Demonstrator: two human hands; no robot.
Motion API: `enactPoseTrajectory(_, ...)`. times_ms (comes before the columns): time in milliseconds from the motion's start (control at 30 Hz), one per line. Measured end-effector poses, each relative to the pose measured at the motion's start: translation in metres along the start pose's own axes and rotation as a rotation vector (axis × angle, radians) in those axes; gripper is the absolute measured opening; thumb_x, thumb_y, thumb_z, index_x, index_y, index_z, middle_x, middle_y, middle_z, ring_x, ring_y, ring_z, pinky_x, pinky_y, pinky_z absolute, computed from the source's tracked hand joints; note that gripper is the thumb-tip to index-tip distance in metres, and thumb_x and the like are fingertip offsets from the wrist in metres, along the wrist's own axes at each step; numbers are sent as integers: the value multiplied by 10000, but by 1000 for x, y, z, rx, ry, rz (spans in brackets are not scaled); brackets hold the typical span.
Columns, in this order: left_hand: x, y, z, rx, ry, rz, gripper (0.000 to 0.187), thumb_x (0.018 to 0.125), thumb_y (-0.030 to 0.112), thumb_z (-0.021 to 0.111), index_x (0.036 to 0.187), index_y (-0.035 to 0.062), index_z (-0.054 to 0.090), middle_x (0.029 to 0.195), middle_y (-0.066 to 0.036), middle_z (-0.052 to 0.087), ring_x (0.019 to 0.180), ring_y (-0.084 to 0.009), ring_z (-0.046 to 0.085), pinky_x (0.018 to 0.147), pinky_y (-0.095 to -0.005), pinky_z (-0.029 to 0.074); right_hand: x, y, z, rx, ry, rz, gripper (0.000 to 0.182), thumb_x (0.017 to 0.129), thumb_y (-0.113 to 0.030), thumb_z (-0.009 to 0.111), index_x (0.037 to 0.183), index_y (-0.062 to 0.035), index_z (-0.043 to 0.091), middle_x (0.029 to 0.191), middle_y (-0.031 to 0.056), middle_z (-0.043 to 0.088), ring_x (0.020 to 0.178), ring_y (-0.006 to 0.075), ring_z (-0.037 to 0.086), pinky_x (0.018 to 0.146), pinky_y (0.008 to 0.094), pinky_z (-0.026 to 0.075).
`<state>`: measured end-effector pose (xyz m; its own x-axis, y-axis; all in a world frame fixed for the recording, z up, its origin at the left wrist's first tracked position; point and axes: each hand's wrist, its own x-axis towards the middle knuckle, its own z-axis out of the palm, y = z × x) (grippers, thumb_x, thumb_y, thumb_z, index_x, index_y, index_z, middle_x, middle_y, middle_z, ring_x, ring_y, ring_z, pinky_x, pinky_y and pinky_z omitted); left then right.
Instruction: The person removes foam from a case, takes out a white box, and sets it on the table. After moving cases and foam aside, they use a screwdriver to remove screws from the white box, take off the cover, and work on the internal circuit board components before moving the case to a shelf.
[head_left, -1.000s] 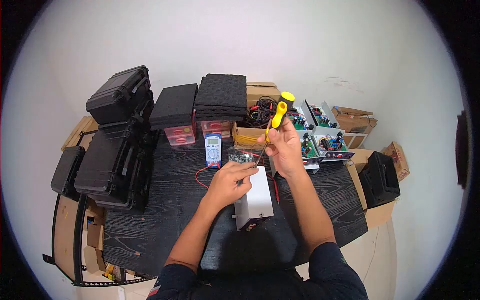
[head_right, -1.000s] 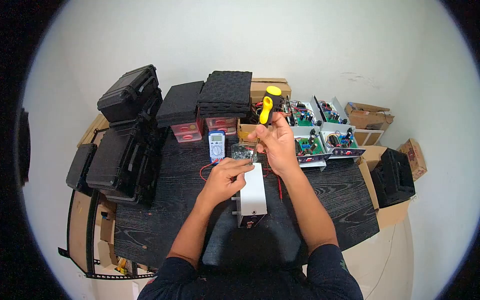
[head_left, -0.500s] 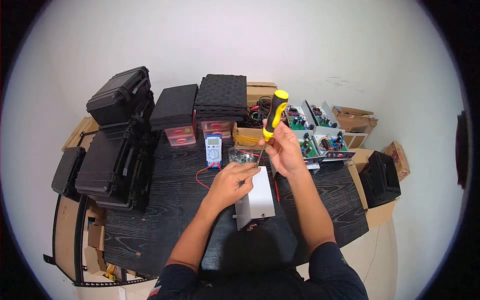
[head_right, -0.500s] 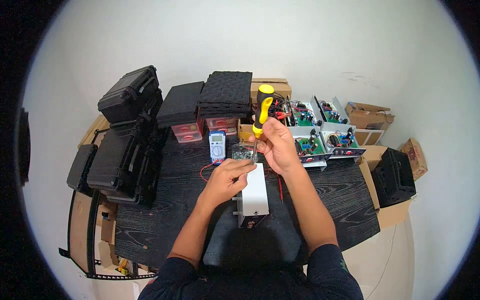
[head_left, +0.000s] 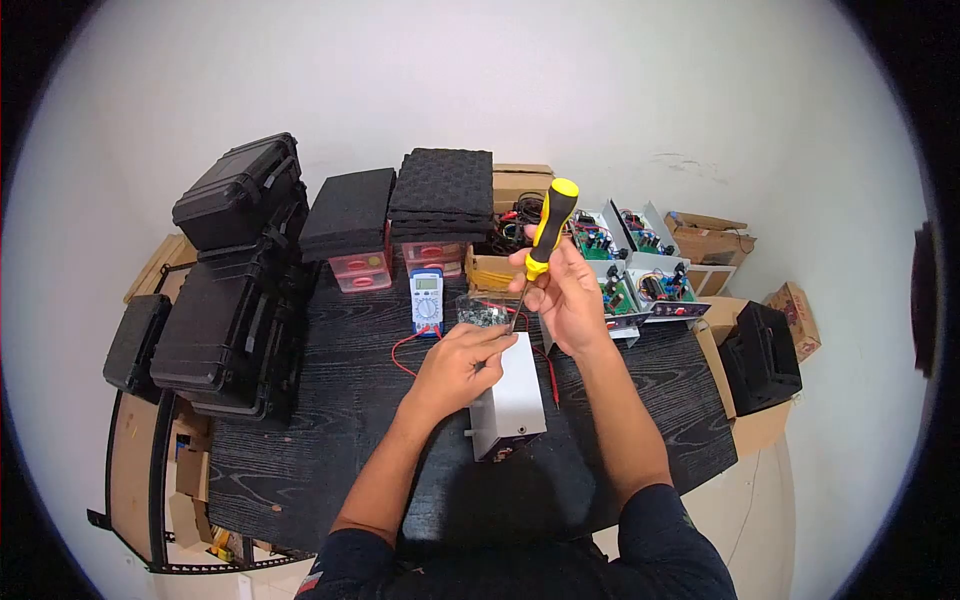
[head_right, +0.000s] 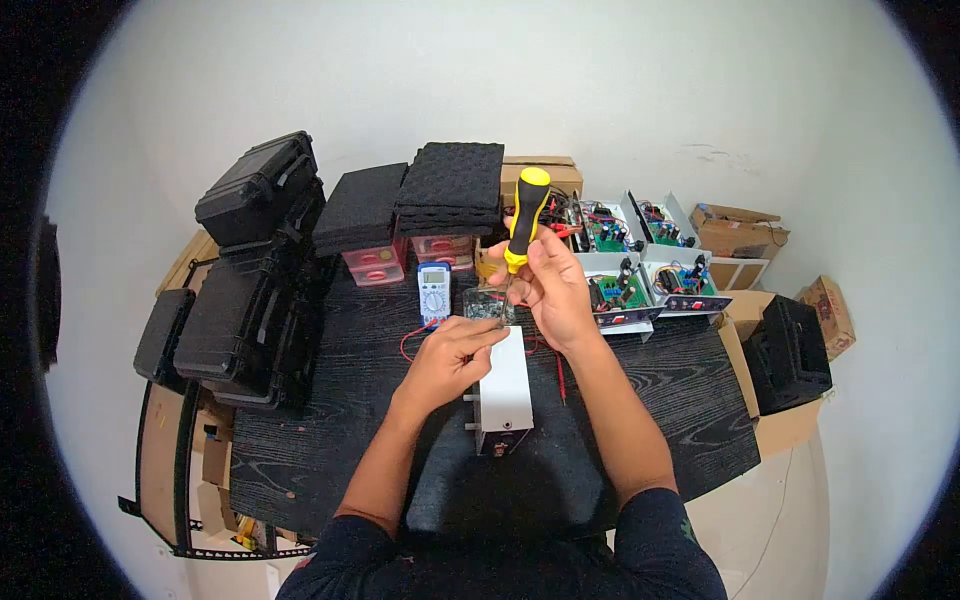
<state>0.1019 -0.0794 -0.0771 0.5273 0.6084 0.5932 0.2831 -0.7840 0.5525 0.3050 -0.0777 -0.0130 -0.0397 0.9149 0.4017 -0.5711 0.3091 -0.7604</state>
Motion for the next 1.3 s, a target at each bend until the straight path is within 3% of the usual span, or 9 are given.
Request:
enactPoseTrajectory(333, -2, -5, 9, -44, 88, 45, 372, 861, 47, 688, 1222, 28, 775, 1261, -169, 750, 1142, -320, 690, 1000, -416, 539, -8, 11, -5, -78, 120, -428, 363, 1075, -224, 649, 1351, -31, 513, 1223, 139, 680, 905, 188, 747, 569, 223, 518)
enactPoseTrajectory(533, -4, -44, 25, -182, 152, -119, 413, 1019, 219, 615, 1363, 2, 683, 1394, -231, 651, 1253, -395, 607, 1090, -456, 471, -49, 3, -54, -430, 274, -295, 335, 1036, -149, 698, 1316, 2, 593, 1113, 87, 734, 849, 115, 705, 624, 211, 503)
enactPoseTrajectory(667, -6, -94, 39, -88, 35, -245, 561, 1137, 421, 374, 1326, 9, 704, 1402, -242, 639, 1298, -418, 569, 1158, -481, 377, -87, 25, -105, -672, 315, -256, 287, 975, -103, 764, 1215, 24, 671, 1050, 40, 752, 784, 71, 655, 664, 225, 494)
enactPoseTrajectory(867, -20, -126, 63, 230, -190, -345, 515, 1115, 429, 430, 1344, 53, 698, 1462, -197, 610, 1421, -404, 457, 1201, -572, 308, -154, 29, -142, -1331, 329, 131, 252, 850, -91, 824, 1060, 15, 734, 868, 63, 750, 732, 87, 667, 673, 276, 532)
enactPoseTrajectory(967, -27, -126, 64, 258, -235, -330, 530, 1090, 405, 471, 1463, 51, 601, 1546, -219, 525, 1469, -413, 391, 1234, -612, 241, -175, 45, -163, -1477, 306, 46, 273, 800, -90, 843, 1035, 7, 744, 761, 73, 697, 621, 114, 615, 595, 298, 505)
enactPoseTrajectory(1067, -41, -121, 63, 25, 10, -115, 777, 987, 414, 648, 1605, 19, 394, 1647, -249, 376, 1510, -449, 337, 1262, -627, 183, -186, 48, -179, -1613, 258, 39, 282, 792, -118, 829, 1022, 15, 736, 842, 148, 720, 708, 272, 703, 678, 378, 563)
enactPoseTrajectory(1167, -70, -91, 49, -39, -93, -19, 1246, 768, 477, 857, 1669, -19, 155, 1716, -256, 225, 1566, -474, 229, 1284, -613, 135, -188, 46, -185, -1649, 257, 121, 288, 803, -137, 815, 1037, 5, 727, 941, 170, 726, 837, 348, 720, 770, 428, 575)
enactPoseTrajectory(1200, -78, -85, 44, -54, -190, 8, 1591, 532, 538, 988, 1678, -17, 34, 1742, -279, 78, 1595, -485, 140, 1297, -593, 109, -190, 46, -184, -1640, 266, 172, 292, 809, -145, 810, 1046, 1, 722, 979, 176, 727, 888, 374, 722, 807, 446, 577)
enactPoseTrajectory(1300, -97, -76, 52, -212, -262, 55, 1644, 490, 540, 1006, 1678, -14, 15, 1724, -336, -19, 1593, -497, 117, 1299, -584, 112, -189, 46, -183, -1701, 290, 182, 287, 816, -138, 803, 1059, -8, 724, 1006, 169, 718, 935, 363, 707, 833, 445, 572)
